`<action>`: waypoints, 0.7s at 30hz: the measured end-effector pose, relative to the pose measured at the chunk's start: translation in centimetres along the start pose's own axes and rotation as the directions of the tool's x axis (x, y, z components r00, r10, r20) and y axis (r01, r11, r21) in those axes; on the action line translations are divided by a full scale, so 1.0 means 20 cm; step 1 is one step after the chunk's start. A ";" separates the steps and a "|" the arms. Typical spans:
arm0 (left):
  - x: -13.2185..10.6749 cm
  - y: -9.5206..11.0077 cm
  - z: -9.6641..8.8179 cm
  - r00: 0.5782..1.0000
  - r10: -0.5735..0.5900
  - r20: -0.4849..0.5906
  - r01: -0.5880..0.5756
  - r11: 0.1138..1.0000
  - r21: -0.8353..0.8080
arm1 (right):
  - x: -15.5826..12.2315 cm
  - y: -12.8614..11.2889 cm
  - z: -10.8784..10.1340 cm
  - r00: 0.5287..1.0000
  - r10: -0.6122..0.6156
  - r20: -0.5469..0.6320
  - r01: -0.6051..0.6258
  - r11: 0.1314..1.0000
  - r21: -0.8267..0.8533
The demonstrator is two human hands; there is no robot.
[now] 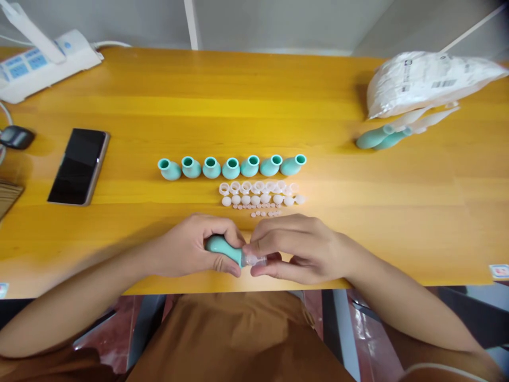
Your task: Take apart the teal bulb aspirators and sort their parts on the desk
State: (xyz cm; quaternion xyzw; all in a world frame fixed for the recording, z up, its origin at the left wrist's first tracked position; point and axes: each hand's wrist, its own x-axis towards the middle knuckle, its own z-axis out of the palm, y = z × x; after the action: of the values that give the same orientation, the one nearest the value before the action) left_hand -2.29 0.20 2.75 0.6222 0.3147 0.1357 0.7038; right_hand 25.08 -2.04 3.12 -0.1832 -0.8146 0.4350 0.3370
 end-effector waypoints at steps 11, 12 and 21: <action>0.00 0.03 -0.02 0.963 0.157 0.219 -0.171 0.984 0.047 | -0.06 -0.03 -0.41 0.952 0.095 -0.292 -0.135 0.984 -0.120; 0.00 0.02 -0.02 0.965 0.190 0.180 -0.213 0.970 0.121 | -0.08 -0.03 -0.47 0.947 0.128 -0.295 -0.190 0.963 -0.191; 0.03 -0.04 -0.01 0.895 0.447 -0.010 -0.366 0.745 0.557 | -0.18 0.15 -0.58 0.845 0.528 -0.084 -0.490 0.702 -0.517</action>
State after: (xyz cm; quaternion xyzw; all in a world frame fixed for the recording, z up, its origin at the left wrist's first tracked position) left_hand -2.06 0.57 1.78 0.8373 0.2459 0.2355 0.4279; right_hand 35.88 4.23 3.75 -0.4694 -0.8297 0.2807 0.1123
